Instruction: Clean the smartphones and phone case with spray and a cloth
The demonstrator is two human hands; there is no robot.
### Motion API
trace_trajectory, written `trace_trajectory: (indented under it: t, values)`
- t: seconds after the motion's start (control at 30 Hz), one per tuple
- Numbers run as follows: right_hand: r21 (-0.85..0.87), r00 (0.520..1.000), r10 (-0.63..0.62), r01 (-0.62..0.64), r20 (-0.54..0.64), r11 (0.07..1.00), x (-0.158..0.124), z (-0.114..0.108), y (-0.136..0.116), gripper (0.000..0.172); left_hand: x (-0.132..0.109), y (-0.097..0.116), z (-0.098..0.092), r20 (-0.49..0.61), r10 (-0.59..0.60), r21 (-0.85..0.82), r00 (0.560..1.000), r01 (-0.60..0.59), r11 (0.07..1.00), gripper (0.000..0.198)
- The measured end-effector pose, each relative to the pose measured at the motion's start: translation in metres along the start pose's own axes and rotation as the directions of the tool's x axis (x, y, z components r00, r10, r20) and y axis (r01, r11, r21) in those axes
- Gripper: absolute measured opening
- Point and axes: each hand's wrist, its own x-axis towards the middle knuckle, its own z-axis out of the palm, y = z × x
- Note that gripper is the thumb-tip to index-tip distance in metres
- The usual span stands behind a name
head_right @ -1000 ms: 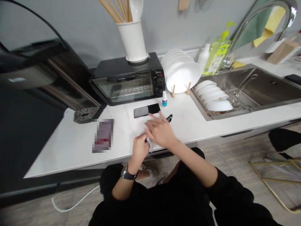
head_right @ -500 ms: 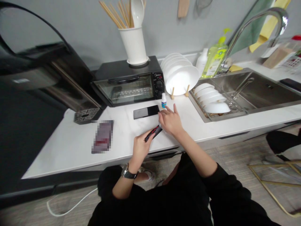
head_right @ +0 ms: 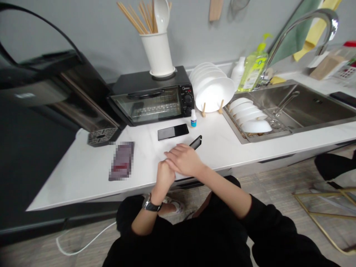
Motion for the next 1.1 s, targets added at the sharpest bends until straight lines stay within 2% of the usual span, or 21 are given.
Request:
trace_trajectory:
  t: [0.07, 0.13, 0.17, 0.2, 0.27, 0.33, 0.37, 0.43, 0.5, 0.53, 0.57, 0.67, 0.7, 0.77, 0.83, 0.87, 0.9, 0.97, 1.0, 1.03, 1.1]
  values:
    - [-0.054, 0.984, 0.168, -0.171, -0.058, 0.984, -0.001, -0.002, 0.009, 0.041, 0.000, 0.001, 0.000, -0.009, 0.013, -0.020, 1.000, -0.013, 1.000, 0.022]
    - [-0.075, 0.938, 0.312, -0.326, -0.153, 0.942, -0.003, -0.003, 0.014, 0.045, 0.000, 0.002, 0.000, -0.022, 0.026, -0.028, 0.999, -0.026, 0.999, 0.025]
    - [-0.067, 0.932, 0.314, -0.330, -0.179, 0.941, -0.004, -0.002, 0.012, 0.045, 0.000, 0.002, 0.001, -0.026, 0.028, -0.020, 0.999, -0.028, 0.999, 0.024]
    - [-0.055, 0.945, 0.270, -0.284, -0.184, 0.957, -0.006, 0.000, 0.008, 0.043, 0.000, 0.002, 0.001, -0.026, 0.027, -0.005, 0.999, -0.027, 1.000, 0.022]
    - [-0.030, 0.987, 0.084, -0.089, -0.139, 0.996, -0.008, 0.007, -0.005, 0.037, 0.000, 0.000, 0.002, -0.017, 0.021, 0.029, 1.000, -0.020, 0.999, 0.020]
    - [-0.046, 0.995, -0.042, 0.038, -0.086, 0.998, -0.008, 0.011, -0.009, 0.039, 0.000, -0.002, 0.002, -0.003, 0.020, 0.036, 1.000, -0.020, 0.999, 0.023]
    - [-0.070, 0.997, -0.021, 0.016, -0.077, 0.997, -0.007, 0.011, -0.006, 0.041, 0.000, -0.002, 0.002, 0.001, 0.020, 0.030, 1.000, -0.020, 0.999, 0.020]
    - [-0.129, 0.983, 0.147, -0.161, -0.112, 0.978, -0.004, 0.009, 0.004, 0.046, 0.001, 0.000, 0.001, -0.003, 0.012, 0.002, 1.000, -0.012, 1.000, 0.019]
    - [-0.146, 0.932, 0.315, -0.342, -0.181, 0.928, 0.001, 0.007, 0.009, 0.048, 0.002, 0.001, 0.001, -0.009, -0.019, -0.004, 1.000, 0.019, 1.000, 0.024]
    - [-0.131, 0.921, 0.336, -0.365, -0.199, 0.922, 0.003, 0.008, 0.007, 0.046, 0.003, 0.001, 0.001, -0.010, -0.040, 0.006, 0.999, 0.040, 0.999, 0.024]
    - [-0.108, 0.931, 0.309, -0.334, -0.193, 0.937, 0.005, 0.009, 0.002, 0.043, 0.004, 0.001, 0.000, -0.008, -0.059, 0.023, 0.998, 0.059, 0.998, 0.022]
    - [-0.041, 0.991, 0.104, -0.108, -0.084, 0.993, 0.010, 0.012, -0.011, 0.036, 0.006, -0.001, 0.000, 0.003, -0.080, 0.059, 0.997, 0.079, 0.995, 0.020]
    - [-0.045, 0.995, 0.089, -0.091, -0.050, 0.995, 0.011, 0.011, -0.010, 0.037, 0.006, -0.001, 0.000, 0.003, -0.077, 0.056, 0.997, 0.077, 0.995, 0.020]
    - [-0.093, 0.977, 0.209, -0.213, -0.046, 0.973, 0.011, 0.005, -0.004, 0.042, 0.005, 0.000, 0.000, -0.002, -0.058, 0.030, 0.998, 0.058, 0.998, 0.020]
    - [-0.129, 0.936, 0.341, -0.350, -0.085, 0.928, 0.010, -0.002, 0.000, 0.048, 0.004, 0.000, 0.001, -0.013, -0.022, 0.004, 1.000, 0.022, 1.000, 0.023]
    - [-0.123, 0.937, 0.340, -0.348, -0.084, 0.929, 0.008, -0.005, -0.001, 0.047, 0.003, 0.000, 0.001, -0.016, -0.005, -0.001, 1.000, 0.005, 1.000, 0.022]
    - [-0.099, 0.955, 0.291, -0.296, -0.065, 0.950, 0.006, -0.008, -0.004, 0.045, 0.002, 0.000, 0.001, -0.017, 0.010, 0.000, 1.000, -0.010, 1.000, 0.020]
    - [-0.031, 0.992, 0.125, -0.125, 0.001, 0.992, 0.001, -0.010, -0.011, 0.040, 0.001, -0.002, 0.002, -0.010, 0.027, 0.013, 1.000, -0.027, 1.000, 0.018]
    - [-0.008, 0.998, 0.061, -0.061, 0.030, 0.998, -0.001, -0.011, -0.012, 0.043, 0.001, -0.003, 0.002, -0.004, 0.033, 0.014, 0.999, -0.033, 0.999, 0.019]
    - [-0.011, 0.998, 0.044, -0.044, 0.046, 0.999, -0.003, -0.012, -0.010, 0.047, 0.000, -0.003, 0.003, -0.004, 0.040, 0.011, 0.999, -0.040, 0.999, 0.019]
    - [-0.080, 0.988, 0.150, -0.148, 0.030, 0.986, -0.005, -0.013, -0.004, 0.048, 0.000, -0.004, 0.003, -0.013, 0.051, -0.004, 0.999, -0.051, 0.999, 0.018]
